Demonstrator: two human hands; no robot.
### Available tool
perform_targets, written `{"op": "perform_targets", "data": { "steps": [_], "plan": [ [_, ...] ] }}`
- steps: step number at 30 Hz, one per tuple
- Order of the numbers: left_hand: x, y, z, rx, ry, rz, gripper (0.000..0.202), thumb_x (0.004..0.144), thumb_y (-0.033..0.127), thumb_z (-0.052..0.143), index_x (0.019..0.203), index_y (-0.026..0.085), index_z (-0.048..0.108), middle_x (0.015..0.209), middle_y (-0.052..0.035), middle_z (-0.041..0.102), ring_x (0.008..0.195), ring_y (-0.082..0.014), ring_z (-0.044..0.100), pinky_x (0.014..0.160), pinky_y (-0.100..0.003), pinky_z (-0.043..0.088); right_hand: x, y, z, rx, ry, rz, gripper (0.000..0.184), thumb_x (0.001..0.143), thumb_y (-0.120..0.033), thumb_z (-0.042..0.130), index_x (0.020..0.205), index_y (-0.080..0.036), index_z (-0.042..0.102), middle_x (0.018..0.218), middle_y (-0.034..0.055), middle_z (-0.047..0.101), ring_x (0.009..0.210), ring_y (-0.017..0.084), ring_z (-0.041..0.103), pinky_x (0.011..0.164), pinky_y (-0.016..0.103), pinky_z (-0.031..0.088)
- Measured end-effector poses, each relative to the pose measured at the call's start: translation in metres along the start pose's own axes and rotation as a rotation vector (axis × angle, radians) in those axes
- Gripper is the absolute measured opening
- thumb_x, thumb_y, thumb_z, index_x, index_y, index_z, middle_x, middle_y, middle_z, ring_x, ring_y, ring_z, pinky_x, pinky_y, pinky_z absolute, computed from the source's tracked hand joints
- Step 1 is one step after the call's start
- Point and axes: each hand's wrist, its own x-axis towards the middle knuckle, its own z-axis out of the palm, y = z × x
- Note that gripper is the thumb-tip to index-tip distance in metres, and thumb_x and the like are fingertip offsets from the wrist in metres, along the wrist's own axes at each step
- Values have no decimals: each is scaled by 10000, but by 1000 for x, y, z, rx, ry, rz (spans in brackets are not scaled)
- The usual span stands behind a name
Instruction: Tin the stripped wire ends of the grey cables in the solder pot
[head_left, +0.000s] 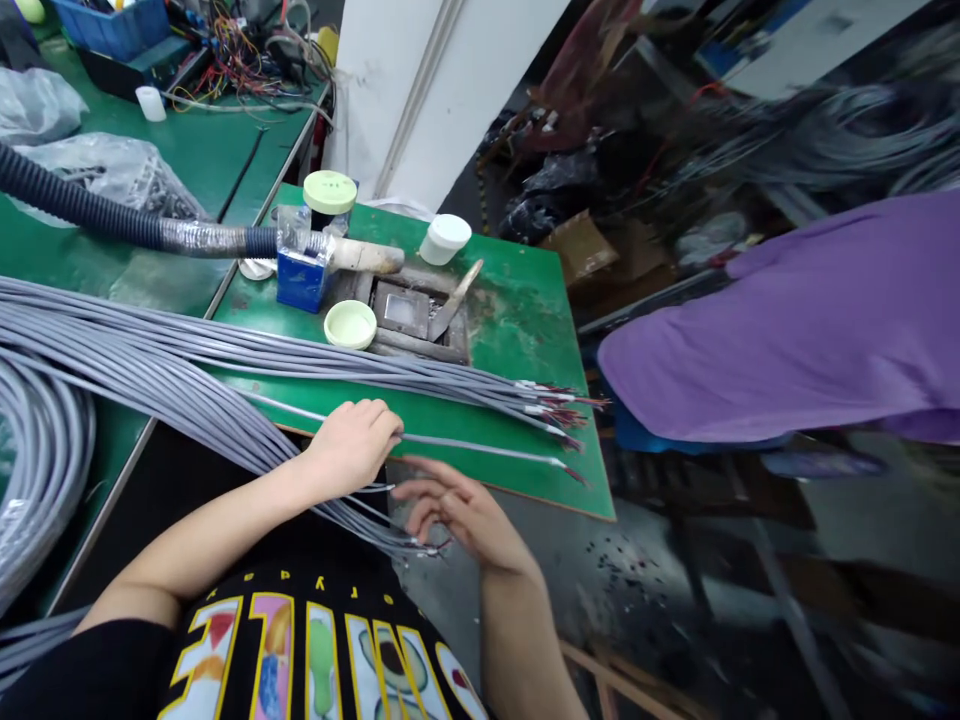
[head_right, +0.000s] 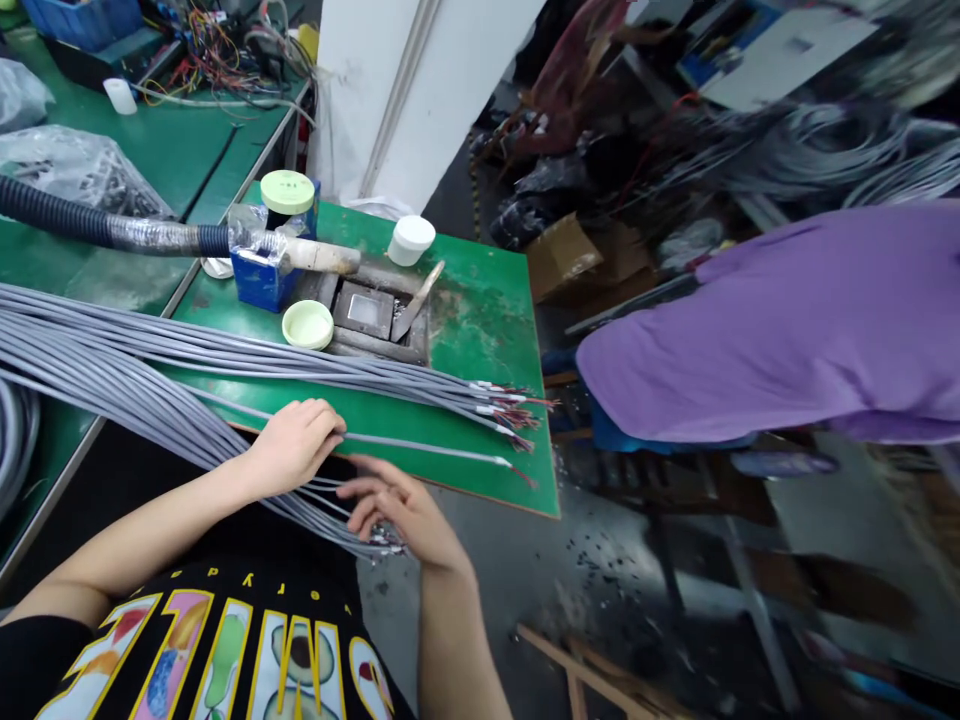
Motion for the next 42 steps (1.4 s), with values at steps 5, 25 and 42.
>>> {"op": "perform_targets", "data": {
  "steps": [5, 25, 42],
  "plan": [
    [-22, 1, -4, -195, -85, 52, 156, 927, 236, 444, 938, 165, 582, 885, -57, 634, 832, -177, 580, 716, -293, 410, -5, -9, -3, 165, 660, -464, 267, 755, -481, 641, 886, -249, 615, 702, -10, 698, 380, 104, 531, 320, 211, 382],
    [-35, 5, -3, -1567, 101, -433, 365, 650, 453, 778, 768, 120, 691, 672, -27, 665, 624, -136, 605, 655, -281, 498, -6, -12, 64, -660, 87, -273, 279, 902, -332, 458, 794, -184, 668, 427, -49, 475, 383, 98, 425, 435, 226, 337],
    [-25, 2, -7, -1630, 219, -519, 326, 595, 404, 818, 718, 131, 688, 614, 4, 623, 576, -83, 515, 625, -236, 435, 12, 10, 51, -135, -71, -170, 437, 840, -575, 513, 678, -185, 628, 355, -71, 378, 334, 77, 271, 413, 238, 248]
  ]
}}
